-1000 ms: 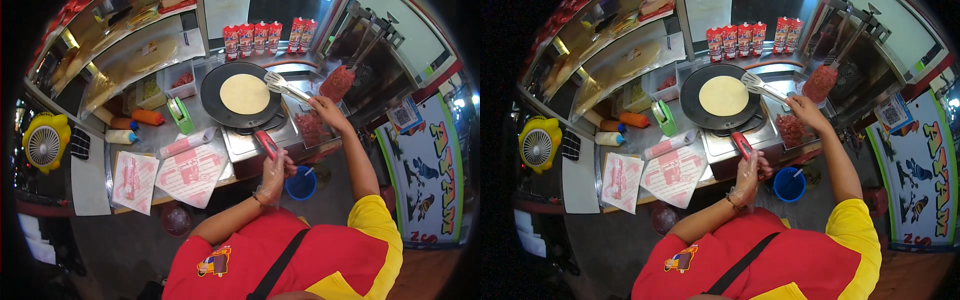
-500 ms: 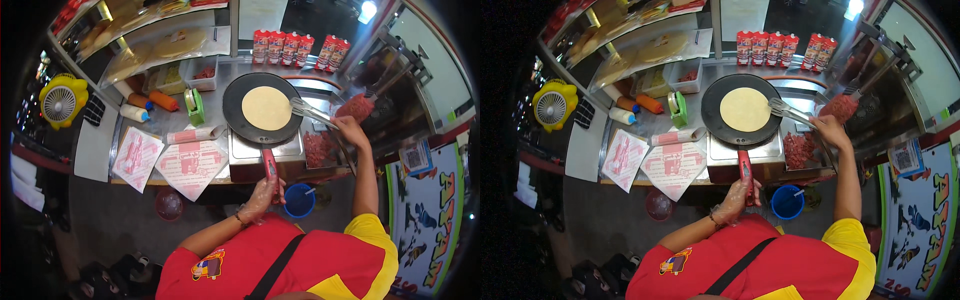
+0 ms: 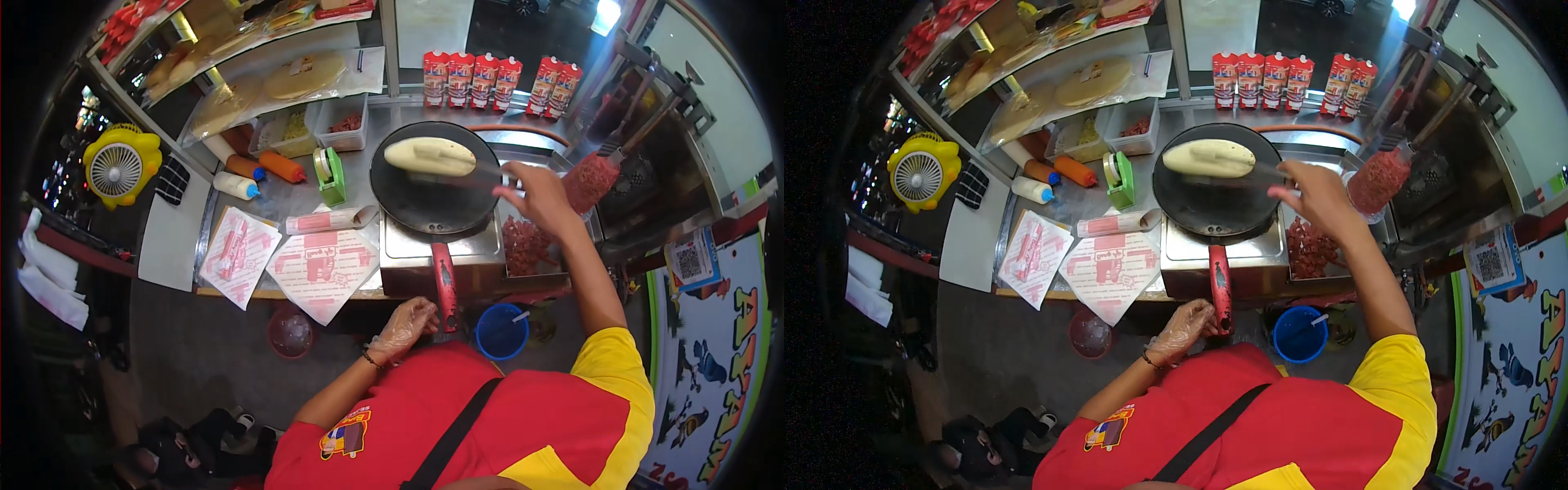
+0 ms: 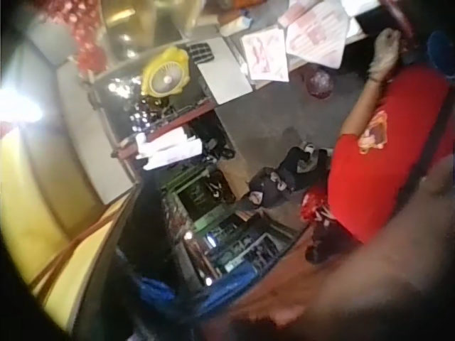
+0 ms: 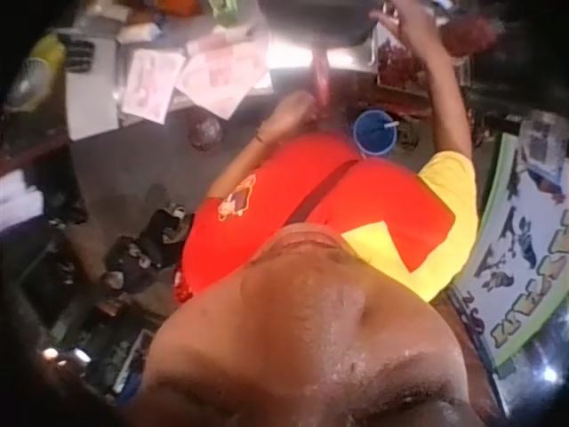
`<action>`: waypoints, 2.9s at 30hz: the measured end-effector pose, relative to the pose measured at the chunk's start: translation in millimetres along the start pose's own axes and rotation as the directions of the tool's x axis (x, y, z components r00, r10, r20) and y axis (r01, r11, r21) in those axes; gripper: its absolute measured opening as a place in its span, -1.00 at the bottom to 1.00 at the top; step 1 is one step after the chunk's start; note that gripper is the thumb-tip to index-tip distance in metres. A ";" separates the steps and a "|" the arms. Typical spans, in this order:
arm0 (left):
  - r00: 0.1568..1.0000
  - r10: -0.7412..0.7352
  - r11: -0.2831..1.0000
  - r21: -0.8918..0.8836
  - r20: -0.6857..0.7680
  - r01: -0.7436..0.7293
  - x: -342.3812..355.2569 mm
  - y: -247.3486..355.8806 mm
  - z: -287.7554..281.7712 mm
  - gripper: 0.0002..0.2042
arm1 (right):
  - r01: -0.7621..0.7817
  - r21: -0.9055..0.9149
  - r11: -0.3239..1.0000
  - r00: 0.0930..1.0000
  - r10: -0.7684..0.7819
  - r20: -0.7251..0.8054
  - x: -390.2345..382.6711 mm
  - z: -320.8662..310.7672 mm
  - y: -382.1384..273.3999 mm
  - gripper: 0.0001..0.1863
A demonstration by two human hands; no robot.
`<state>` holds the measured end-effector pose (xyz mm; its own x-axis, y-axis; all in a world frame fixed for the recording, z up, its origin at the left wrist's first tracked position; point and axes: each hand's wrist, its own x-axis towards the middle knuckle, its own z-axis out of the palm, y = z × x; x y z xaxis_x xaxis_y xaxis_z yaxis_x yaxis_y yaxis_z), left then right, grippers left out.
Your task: Preparing two kebabs by adding ingredients to tortillas and rolling them.
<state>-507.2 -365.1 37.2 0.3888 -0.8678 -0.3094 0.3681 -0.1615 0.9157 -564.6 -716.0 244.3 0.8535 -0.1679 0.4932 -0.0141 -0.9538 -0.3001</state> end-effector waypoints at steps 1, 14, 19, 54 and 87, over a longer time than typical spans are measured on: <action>0.999 0.001 1.000 0.002 0.041 -0.002 -1.1 0.1 -2.7 -0.70 | -0.012 -0.004 1.000 1.000 0.012 -0.007 -14.1 -4.5 0.3 -0.64; 0.686 0.642 0.484 0.875 -0.341 -0.019 -4.6 86.9 -177.7 -0.80 | -0.643 -0.345 0.684 0.761 0.619 -0.193 -213.9 27.5 8.9 -0.51; 0.704 0.700 -0.099 0.992 0.122 -0.073 52.1 106.9 -284.2 -0.46 | -0.652 -0.237 0.720 0.751 0.571 -0.331 -180.4 13.7 -44.6 -0.48; 0.478 0.878 0.358 0.619 0.032 -0.699 -15.4 147.3 -268.4 -0.59 | -0.154 0.497 0.854 0.911 0.317 -0.262 62.9 298.9 -305.5 -0.56; 0.882 0.466 0.728 0.596 -0.067 -0.339 -91.6 51.7 -320.7 -0.82 | -0.764 0.614 0.201 0.504 0.780 0.372 148.0 386.8 -140.4 -0.61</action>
<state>-252.9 -143.3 30.6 0.5716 -0.8090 0.1370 -0.3677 -0.1033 0.9242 -234.9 -510.6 43.7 0.6127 -0.7355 -0.2892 -0.3350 0.0897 -0.9379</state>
